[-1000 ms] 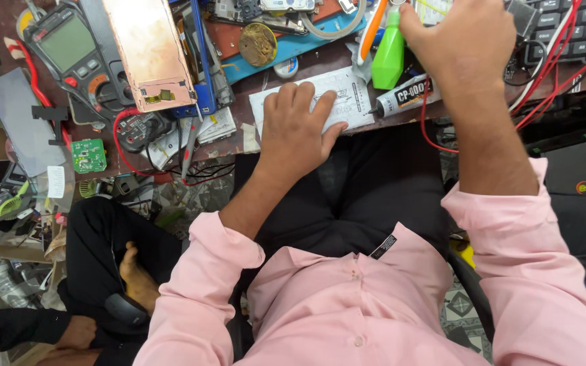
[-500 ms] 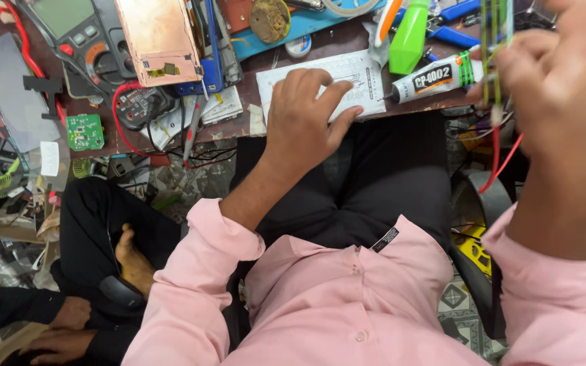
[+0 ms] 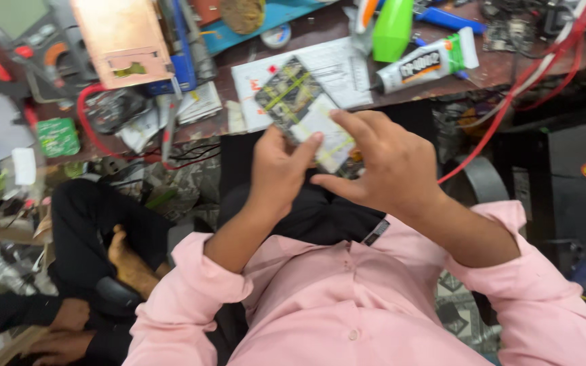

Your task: The person moves a laptop aside on a cluttered workbench, picks up a smartphone held closed with rubber bands, wipes it with a tissue, and uses tweezers to pry and work on the phone's internal board and battery while holding the device on their lap.

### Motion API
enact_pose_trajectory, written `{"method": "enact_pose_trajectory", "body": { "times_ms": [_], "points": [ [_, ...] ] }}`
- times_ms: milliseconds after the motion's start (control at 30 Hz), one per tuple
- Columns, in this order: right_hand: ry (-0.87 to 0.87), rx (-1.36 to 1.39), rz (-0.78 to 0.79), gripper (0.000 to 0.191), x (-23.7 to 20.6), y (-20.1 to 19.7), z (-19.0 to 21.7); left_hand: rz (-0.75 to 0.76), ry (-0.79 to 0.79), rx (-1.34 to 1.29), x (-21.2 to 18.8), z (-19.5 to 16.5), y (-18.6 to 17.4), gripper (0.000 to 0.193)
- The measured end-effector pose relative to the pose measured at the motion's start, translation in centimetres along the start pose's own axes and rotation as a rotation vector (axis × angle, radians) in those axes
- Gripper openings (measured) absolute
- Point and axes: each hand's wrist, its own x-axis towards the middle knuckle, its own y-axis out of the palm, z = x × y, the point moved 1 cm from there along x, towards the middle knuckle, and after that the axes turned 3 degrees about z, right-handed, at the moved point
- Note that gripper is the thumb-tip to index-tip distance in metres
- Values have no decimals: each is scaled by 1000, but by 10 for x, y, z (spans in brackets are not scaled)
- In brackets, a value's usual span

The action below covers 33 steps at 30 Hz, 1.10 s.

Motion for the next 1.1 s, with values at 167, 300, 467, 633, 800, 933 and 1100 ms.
{"method": "enact_pose_trajectory", "body": {
  "times_ms": [167,300,467,633,800,933,1100],
  "points": [
    [-28,-170,-100,39,6,-26,-33,-102,35,-38,1,2,-14,26],
    [-77,-377,-48,40,12,-40,-65,-110,70,-126,5,-7,-22,28],
    [-94,-360,-33,37,12,-33,-89,72,113,-169,7,-18,-20,42],
    [-25,-417,-152,43,10,-26,-118,63,81,-218,9,-15,-17,44],
    [3,-411,-250,43,12,-14,-134,25,46,-248,9,-8,-16,47],
    [-44,-447,-246,45,15,-18,-135,45,40,-255,9,-9,-20,46],
    [-24,-502,-188,51,31,-22,-129,57,59,-266,9,-9,-19,45]
  ]
}}
